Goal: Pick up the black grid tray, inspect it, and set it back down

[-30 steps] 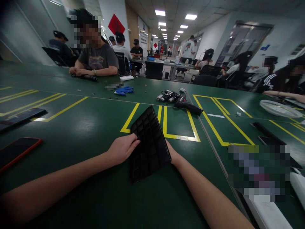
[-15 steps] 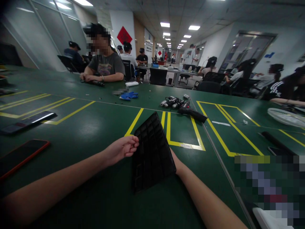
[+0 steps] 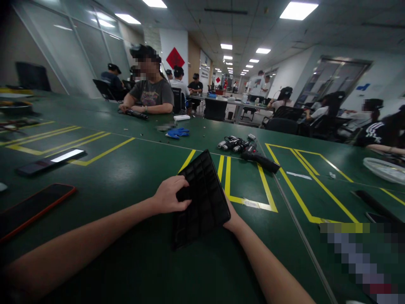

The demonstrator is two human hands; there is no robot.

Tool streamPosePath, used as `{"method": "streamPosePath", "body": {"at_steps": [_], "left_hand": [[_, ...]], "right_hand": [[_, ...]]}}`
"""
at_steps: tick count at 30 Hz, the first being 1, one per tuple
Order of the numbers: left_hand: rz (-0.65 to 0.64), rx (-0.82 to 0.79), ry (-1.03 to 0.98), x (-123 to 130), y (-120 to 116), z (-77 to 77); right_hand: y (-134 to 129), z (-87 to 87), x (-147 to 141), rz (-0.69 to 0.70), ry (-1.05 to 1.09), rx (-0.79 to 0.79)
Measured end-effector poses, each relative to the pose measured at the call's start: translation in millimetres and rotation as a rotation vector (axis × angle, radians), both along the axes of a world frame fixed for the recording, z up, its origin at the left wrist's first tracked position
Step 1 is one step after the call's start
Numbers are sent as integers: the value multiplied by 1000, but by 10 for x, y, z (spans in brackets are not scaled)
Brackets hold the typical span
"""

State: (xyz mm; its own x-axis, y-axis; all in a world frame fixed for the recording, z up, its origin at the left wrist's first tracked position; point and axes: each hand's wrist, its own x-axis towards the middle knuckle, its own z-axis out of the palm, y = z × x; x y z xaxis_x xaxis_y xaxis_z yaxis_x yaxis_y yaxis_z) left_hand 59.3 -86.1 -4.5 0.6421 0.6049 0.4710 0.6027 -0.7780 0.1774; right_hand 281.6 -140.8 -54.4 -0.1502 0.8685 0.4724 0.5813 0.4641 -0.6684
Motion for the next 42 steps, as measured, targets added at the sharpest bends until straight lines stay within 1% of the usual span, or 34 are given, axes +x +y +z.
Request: {"method": "streamPosePath", "body": {"at_steps": [1,2,3,5,6,8,10,12,14,16,18,20,22,23,25,27,29,30,32,34,35,37,38,40,42], "left_hand": [[62,12,-1,-47,87,20],[149,16,0,-106,187,47],[259,9,0,-176,301,80],[517,-47,7,-330,552,149],[643,-99,17,-408,679,182],[850,-219,63,-543,910,231],[967,-318,133,-637,1081,248],[1006,-387,203,-688,1183,239],[997,-418,257,-708,1225,225],[973,-407,276,-708,1215,227],[938,-307,240,-688,1148,248],[876,-171,177,-643,1007,261],[738,-96,103,-568,777,231],[630,-101,57,-521,631,195],[402,-178,-22,-427,292,92],[202,-222,-29,-358,-73,-20],[23,-219,48,-338,-403,-96],[-43,-218,89,-347,-537,-114],[-120,-214,154,-399,-713,-118],[-129,-210,188,-482,-754,-108],[-104,-209,197,-529,-729,-108],[-12,-228,208,-623,-623,-130],[39,-245,214,-665,-556,-150],[103,-279,229,-727,-429,-196],[105,-281,242,-754,-339,-228]], "right_hand": [[64,29,73,-15,-12,-8],[129,58,162,-60,-37,-21],[193,84,263,-133,-73,-36],[301,117,482,-362,-179,-61],[341,121,586,-472,-235,-67],[395,108,754,-630,-336,-85],[423,80,848,-718,-407,-134],[443,52,877,-751,-465,-185],[459,29,873,-747,-524,-210],[463,15,865,-735,-575,-185],[447,14,858,-754,-592,-111],[405,30,839,-782,-594,-12],[336,58,786,-788,-605,76],[290,73,742,-775,-616,112],[164,98,617,-719,-637,168],[-21,110,445,-627,-642,213],[-274,115,242,-503,-637,238],[-423,118,138,-435,-636,232],[-742,139,-61,-292,-641,186],[-1042,183,-226,-134,-654,114],[-1167,215,-291,-49,-665,67],[-1346,288,-385,105,-676,-35],[-1396,324,-415,164,-672,-85],[-1432,386,-445,222,-643,-168],[-1416,427,-444,235,-604,-212]]}}
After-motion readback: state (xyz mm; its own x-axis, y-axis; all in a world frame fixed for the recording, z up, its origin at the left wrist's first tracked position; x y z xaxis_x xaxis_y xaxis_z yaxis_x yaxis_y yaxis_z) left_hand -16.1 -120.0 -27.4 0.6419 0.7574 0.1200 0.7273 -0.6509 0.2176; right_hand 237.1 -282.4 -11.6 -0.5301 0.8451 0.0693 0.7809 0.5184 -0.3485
